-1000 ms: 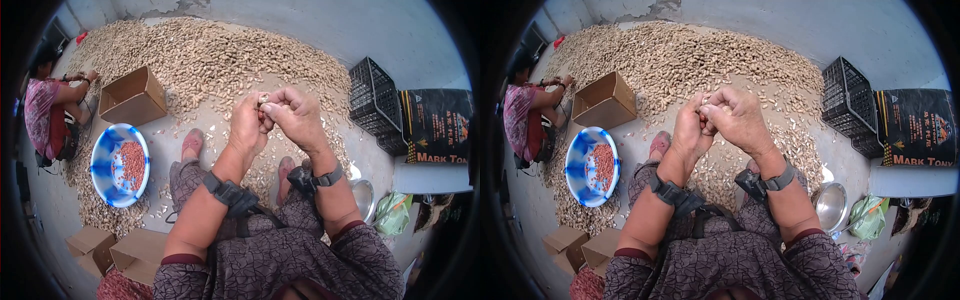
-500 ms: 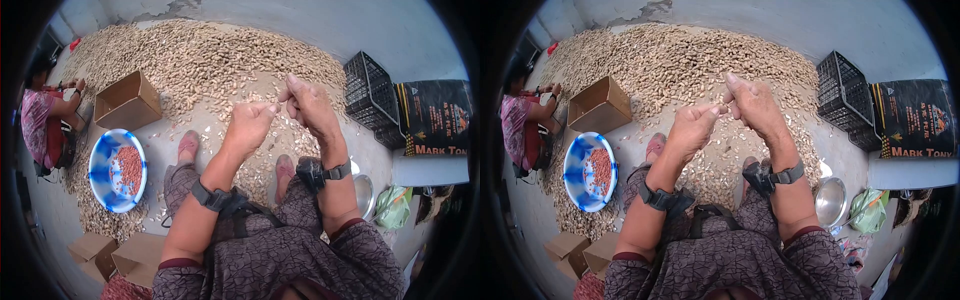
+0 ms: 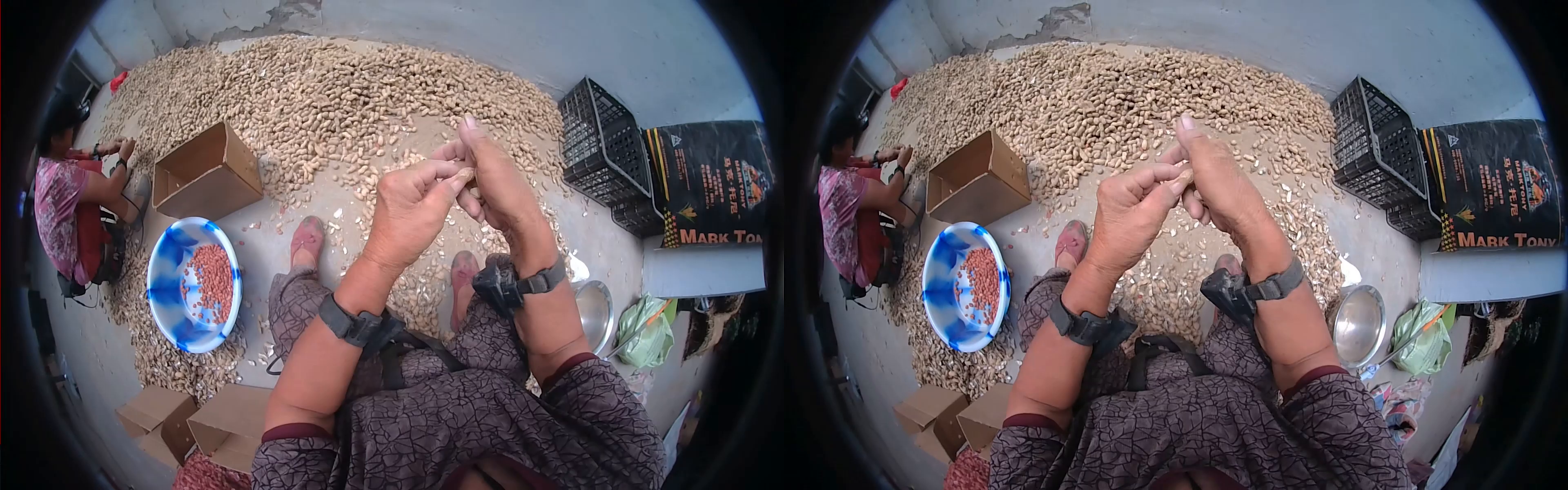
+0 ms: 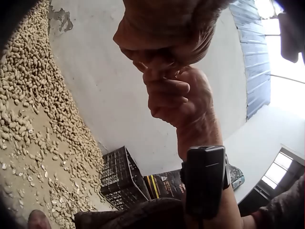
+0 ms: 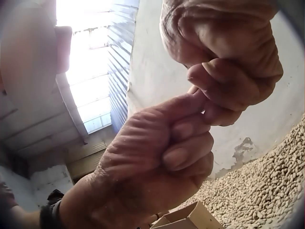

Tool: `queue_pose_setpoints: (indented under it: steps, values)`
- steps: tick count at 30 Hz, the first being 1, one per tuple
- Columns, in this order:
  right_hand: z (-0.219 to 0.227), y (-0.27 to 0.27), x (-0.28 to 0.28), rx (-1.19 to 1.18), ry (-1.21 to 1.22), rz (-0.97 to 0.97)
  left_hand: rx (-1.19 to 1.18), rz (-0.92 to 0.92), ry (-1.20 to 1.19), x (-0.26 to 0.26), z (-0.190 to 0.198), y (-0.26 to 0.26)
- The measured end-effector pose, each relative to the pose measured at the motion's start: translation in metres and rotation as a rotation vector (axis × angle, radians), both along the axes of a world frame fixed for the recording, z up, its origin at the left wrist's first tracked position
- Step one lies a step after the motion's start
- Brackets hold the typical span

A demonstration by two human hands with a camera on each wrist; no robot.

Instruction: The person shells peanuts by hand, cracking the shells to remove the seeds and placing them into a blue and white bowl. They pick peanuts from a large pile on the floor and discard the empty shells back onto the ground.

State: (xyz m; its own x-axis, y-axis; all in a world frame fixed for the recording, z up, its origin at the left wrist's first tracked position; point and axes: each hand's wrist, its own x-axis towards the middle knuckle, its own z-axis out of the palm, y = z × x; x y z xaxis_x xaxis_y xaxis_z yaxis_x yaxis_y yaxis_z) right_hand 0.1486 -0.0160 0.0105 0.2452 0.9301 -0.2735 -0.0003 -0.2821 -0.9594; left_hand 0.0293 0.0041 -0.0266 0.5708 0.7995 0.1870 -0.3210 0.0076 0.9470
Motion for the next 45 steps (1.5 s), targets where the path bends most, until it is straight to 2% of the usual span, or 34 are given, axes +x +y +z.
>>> queue_pose_setpoints:
  steps: [2, 3, 5, 6, 8, 21, 23, 26, 27, 29, 32, 36, 45]
  values:
    - [0.004, -0.002, 0.005, 0.085, 0.182, 0.11, -0.11, 0.007, -0.103, -0.006, 0.011, 0.001]
    - [0.006, -0.002, 0.006, 0.09, 0.181, 0.114, -0.104, 0.01, -0.104, -0.007, 0.011, 0.002]
    - [0.008, -0.003, 0.007, 0.169, 0.097, 0.115, -0.264, 0.12, 0.066, -0.008, 0.007, 0.005]
    - [0.01, -0.005, 0.009, 0.136, -0.008, 0.11, -0.26, 0.122, 0.065, -0.008, 0.005, 0.005]
    - [0.007, -0.006, 0.008, 0.15, -0.026, 0.128, -0.058, 0.23, 0.13, -0.006, 0.003, 0.003]
    - [0.009, -0.007, 0.007, 0.192, 0.109, 0.126, -0.123, 0.202, 0.016, -0.003, 0.0, 0.004]
    - [0.01, -0.007, 0.005, 0.197, 0.098, 0.128, 0.041, 0.305, 0.046, 0.0, -0.004, 0.004]
    - [0.006, -0.006, 0.005, 0.206, 0.081, 0.137, 0.097, 0.345, -0.035, 0.005, -0.008, 0.002]
    - [0.004, -0.005, 0.005, 0.196, 0.122, 0.134, 0.097, 0.345, -0.036, 0.004, -0.005, 0.001]
    - [0.003, -0.005, 0.006, 0.185, 0.164, 0.132, -0.125, 0.255, -0.034, -0.001, 0.004, 0.0]
    - [0.003, -0.005, 0.005, 0.212, 0.109, 0.101, -0.132, 0.21, 0.068, -0.005, 0.002, 0.006]
    - [0.006, -0.006, 0.001, 0.222, 0.078, 0.096, -0.137, 0.164, 0.085, -0.005, 0.003, 0.005]
    - [0.001, -0.004, -0.008, 0.265, -0.001, 0.07, -0.204, 0.209, -0.067, 0.003, -0.007, -0.001]
